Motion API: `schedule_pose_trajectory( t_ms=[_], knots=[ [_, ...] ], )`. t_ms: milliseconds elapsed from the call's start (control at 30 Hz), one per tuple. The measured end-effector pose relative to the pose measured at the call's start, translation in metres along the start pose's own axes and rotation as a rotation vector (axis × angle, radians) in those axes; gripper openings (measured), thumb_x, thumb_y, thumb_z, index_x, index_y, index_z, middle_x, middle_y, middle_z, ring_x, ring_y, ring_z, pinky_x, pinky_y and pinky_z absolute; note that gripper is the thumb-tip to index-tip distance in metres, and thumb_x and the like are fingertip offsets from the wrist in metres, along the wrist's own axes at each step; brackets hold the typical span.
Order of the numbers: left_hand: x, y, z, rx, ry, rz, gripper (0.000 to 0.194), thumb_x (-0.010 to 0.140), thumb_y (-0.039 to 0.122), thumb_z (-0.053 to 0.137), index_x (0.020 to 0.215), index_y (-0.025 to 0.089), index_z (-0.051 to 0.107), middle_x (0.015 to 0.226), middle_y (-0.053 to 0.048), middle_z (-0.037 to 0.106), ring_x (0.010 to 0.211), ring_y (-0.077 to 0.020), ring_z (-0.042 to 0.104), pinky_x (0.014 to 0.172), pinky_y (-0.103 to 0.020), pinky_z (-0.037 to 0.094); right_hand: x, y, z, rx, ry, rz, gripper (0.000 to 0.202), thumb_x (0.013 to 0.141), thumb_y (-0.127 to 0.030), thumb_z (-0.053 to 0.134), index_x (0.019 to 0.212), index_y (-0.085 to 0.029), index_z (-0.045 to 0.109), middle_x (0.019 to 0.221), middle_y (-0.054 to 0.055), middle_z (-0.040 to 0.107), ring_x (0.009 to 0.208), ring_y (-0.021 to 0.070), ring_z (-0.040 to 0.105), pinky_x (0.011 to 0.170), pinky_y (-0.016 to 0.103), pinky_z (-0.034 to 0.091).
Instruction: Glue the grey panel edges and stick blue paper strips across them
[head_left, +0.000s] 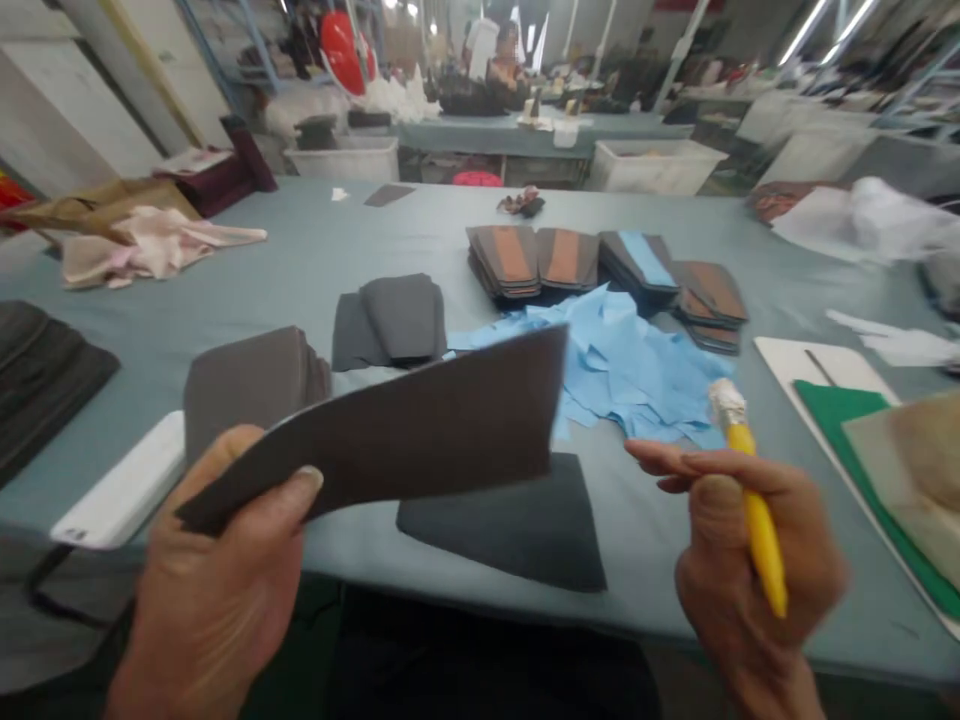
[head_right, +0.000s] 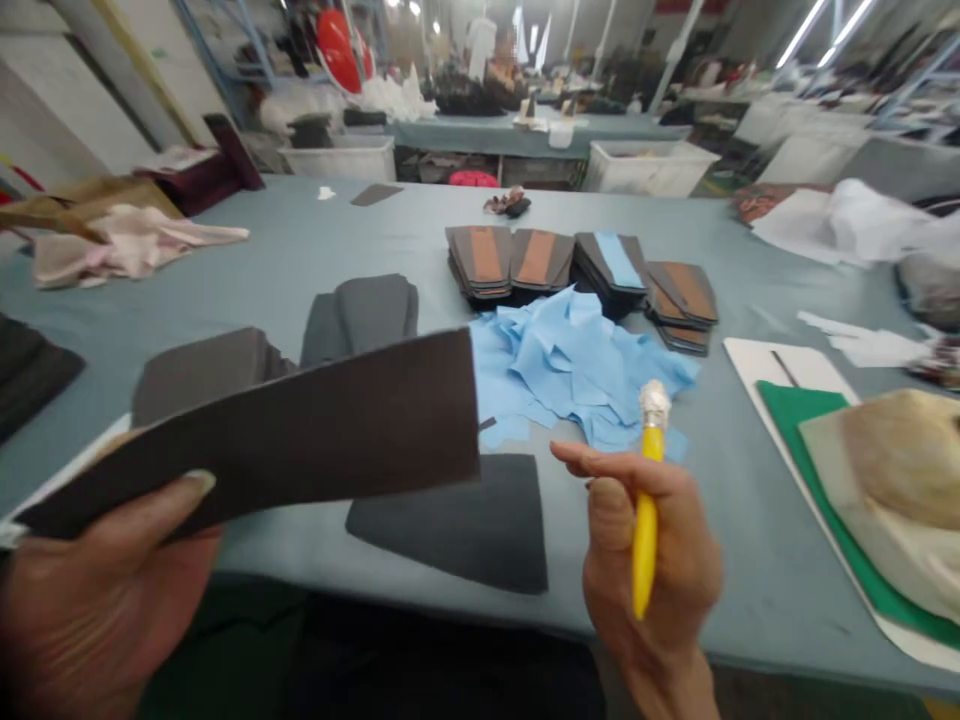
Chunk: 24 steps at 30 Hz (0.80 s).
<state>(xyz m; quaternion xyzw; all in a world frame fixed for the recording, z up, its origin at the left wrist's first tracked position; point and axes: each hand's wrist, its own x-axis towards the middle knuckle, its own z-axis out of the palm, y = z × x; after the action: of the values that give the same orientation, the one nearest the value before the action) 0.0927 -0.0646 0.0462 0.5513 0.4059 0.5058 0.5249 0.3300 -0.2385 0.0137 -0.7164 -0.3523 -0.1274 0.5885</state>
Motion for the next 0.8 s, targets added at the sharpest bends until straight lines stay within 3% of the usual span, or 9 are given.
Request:
schedule_pose_trajectory(
  t_ms=[133, 267, 433, 567, 700, 800],
  knots=[
    [-0.013, -0.014, 0.031, -0.175, -0.184, -0.367, 0.027, 0.069, 0.035, 0.091, 0.081, 0.019, 0.072, 0.086, -0.003, 0.074, 0.086, -0.0224, 0.071, 0.076, -0.031, 0.064, -0.001, 0.010, -0.020, 0.005, -0.189, 0.087, 0.025, 0.107, -0.049, 0.057, 0.101, -0.026, 0.062, 0.107, 0.003, 0.083, 0.096, 0.0219, 0.078, 0.083, 0.035, 0.055],
    [-0.021, -0.028, 0.040, -0.181, -0.187, -0.541, 0.040, 0.064, 0.041, 0.094, 0.093, 0.017, 0.079, 0.094, -0.006, 0.078, 0.093, -0.0266, 0.074, 0.079, -0.032, 0.065, -0.010, 0.016, -0.025, 0.097, -0.302, 0.248, 0.031, 0.105, -0.057, 0.058, 0.098, -0.026, 0.058, 0.100, 0.003, 0.083, 0.092, 0.0224, 0.079, 0.080, 0.033, 0.057],
    [-0.024, -0.035, 0.044, -0.183, -0.220, -0.599, 0.042, 0.066, 0.042, 0.093, 0.096, 0.016, 0.079, 0.094, -0.007, 0.078, 0.093, -0.0260, 0.074, 0.079, -0.030, 0.063, -0.020, 0.020, -0.021, 0.046, -0.298, 0.336, 0.037, 0.092, -0.059, 0.076, 0.097, -0.027, 0.059, 0.098, 0.002, 0.079, 0.092, 0.0214, 0.076, 0.079, 0.030, 0.058],
    [-0.028, -0.035, 0.043, -0.177, -0.275, -0.565, 0.032, 0.070, 0.040, 0.091, 0.083, 0.018, 0.072, 0.083, -0.002, 0.074, 0.083, -0.0196, 0.070, 0.074, -0.024, 0.059, -0.021, 0.008, -0.018, -0.045, -0.232, 0.322, 0.035, 0.087, -0.055, 0.079, 0.091, -0.026, 0.059, 0.080, -0.002, 0.066, 0.073, 0.0170, 0.068, 0.069, 0.028, 0.055],
    [-0.041, -0.033, 0.029, -0.185, -0.344, -0.625, 0.032, 0.079, 0.043, 0.088, 0.095, 0.021, 0.072, 0.089, -0.002, 0.075, 0.086, -0.0193, 0.070, 0.078, -0.026, 0.058, -0.037, 0.005, -0.024, -0.130, -0.205, 0.371, 0.039, 0.082, -0.058, 0.082, 0.090, -0.026, 0.061, 0.079, 0.000, 0.063, 0.068, 0.0183, 0.063, 0.059, 0.029, 0.052],
    [-0.055, -0.034, 0.013, -0.196, -0.313, -0.679, 0.035, 0.085, 0.047, 0.083, 0.106, 0.022, 0.072, 0.099, -0.004, 0.077, 0.093, -0.0207, 0.072, 0.087, -0.030, 0.059, -0.057, 0.022, -0.035, -0.147, -0.227, 0.413, 0.043, 0.078, -0.059, 0.085, 0.094, -0.026, 0.063, 0.091, 0.002, 0.067, 0.068, 0.0195, 0.062, 0.053, 0.030, 0.049]
  ],
)
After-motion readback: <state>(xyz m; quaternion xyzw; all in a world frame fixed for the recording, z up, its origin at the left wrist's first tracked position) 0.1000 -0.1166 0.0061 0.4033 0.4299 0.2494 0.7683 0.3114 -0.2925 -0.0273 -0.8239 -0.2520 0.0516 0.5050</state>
